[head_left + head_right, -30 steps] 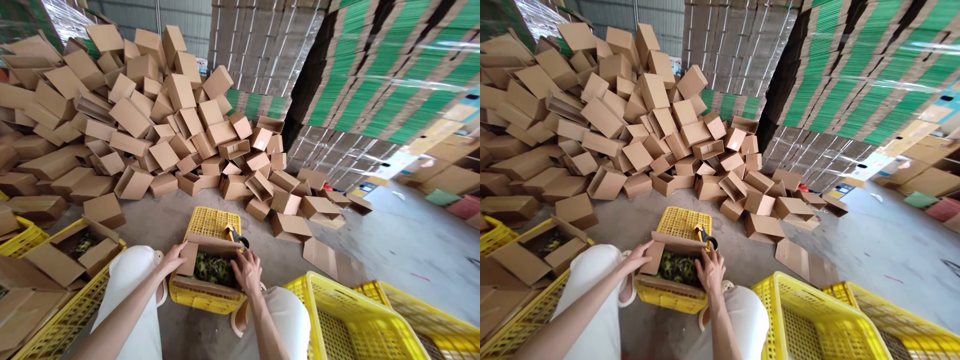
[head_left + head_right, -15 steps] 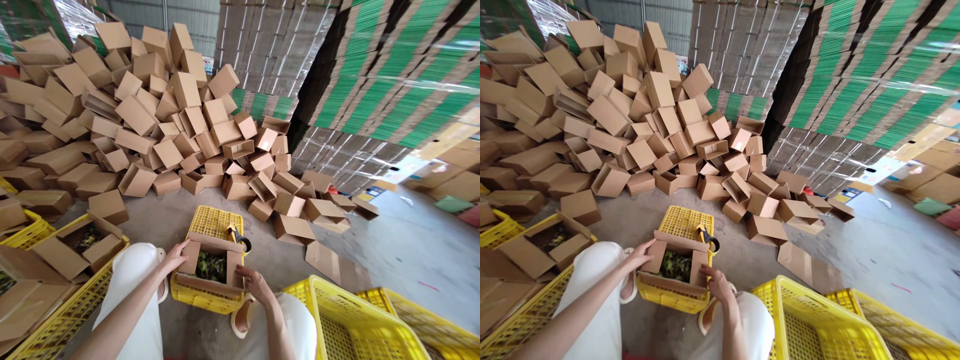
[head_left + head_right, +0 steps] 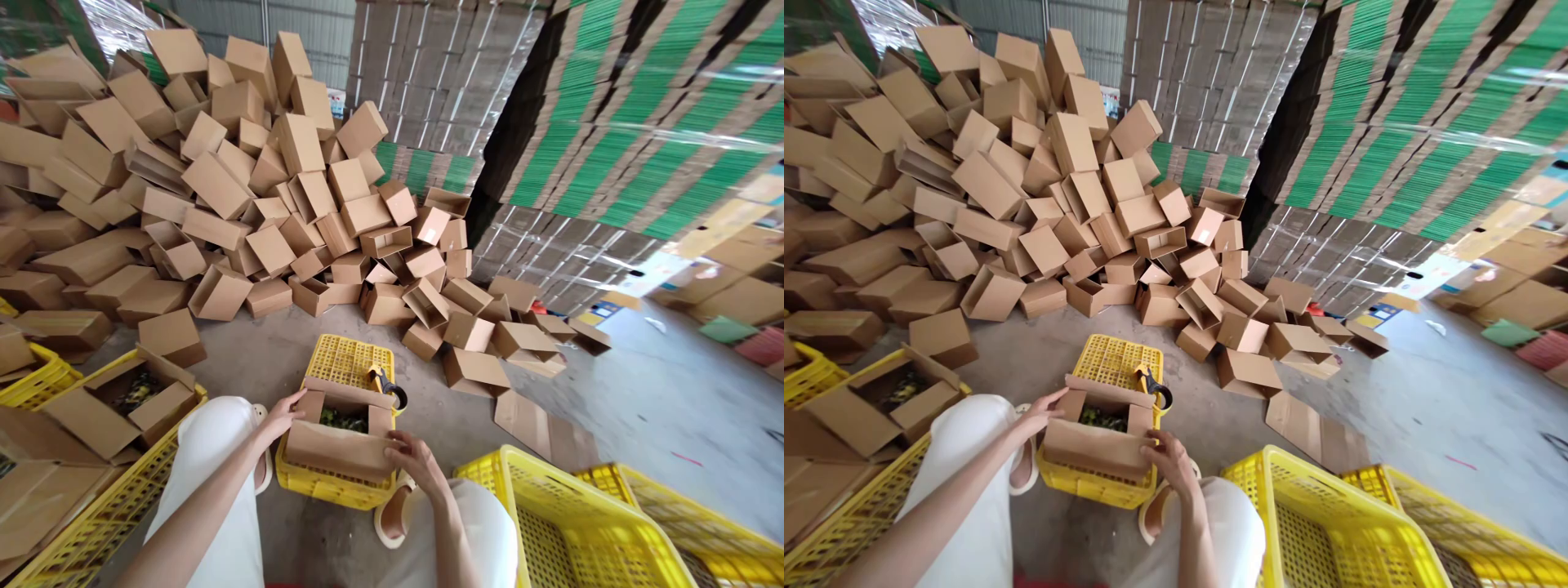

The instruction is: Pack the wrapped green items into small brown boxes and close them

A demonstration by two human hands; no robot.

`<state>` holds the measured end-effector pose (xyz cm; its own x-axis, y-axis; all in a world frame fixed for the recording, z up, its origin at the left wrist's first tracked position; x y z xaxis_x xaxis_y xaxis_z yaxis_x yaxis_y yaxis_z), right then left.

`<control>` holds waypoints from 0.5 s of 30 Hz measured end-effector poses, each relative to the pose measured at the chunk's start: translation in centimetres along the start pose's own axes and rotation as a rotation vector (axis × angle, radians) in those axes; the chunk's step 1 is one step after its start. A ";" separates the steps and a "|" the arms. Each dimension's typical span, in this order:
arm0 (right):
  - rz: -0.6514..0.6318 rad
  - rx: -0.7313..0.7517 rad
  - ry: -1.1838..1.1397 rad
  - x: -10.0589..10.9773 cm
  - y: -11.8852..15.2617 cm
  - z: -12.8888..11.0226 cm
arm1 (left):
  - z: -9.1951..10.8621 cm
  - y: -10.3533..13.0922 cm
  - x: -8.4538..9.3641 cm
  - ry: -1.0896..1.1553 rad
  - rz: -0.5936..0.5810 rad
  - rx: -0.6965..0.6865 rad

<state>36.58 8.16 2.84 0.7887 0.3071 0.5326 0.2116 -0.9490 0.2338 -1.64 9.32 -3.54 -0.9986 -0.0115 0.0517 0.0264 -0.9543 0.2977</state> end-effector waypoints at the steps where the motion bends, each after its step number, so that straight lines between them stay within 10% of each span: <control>1: 0.043 0.010 0.031 -0.1 -0.2 0.0 | 0.0 0.1 0.1 -0.005 0.014 0.029; 8: 0.361 0.177 0.137 -1.0 -1.4 -1.4 | 0.3 1.5 -0.5 0.010 -0.042 0.115; 15: 0.220 0.109 -0.044 -1.2 -1.9 -2.6 | 0.8 0.8 -0.3 -0.003 0.032 0.033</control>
<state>33.79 9.80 3.87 0.8464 0.0907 0.5248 0.0909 -0.9955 0.0254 -1.30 8.76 -2.56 -0.9971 -0.0409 0.0641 0.0597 -0.9432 0.3269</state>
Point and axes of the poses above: each hand's wrist, its own y-axis away from the middle knuckle, its own x-axis out of the back of the hand, z = x × y, the point moved 8 cm from there along -y, towards the middle knuckle, and after that the axes turned 2 degrees about x, right-handed, at the moved point
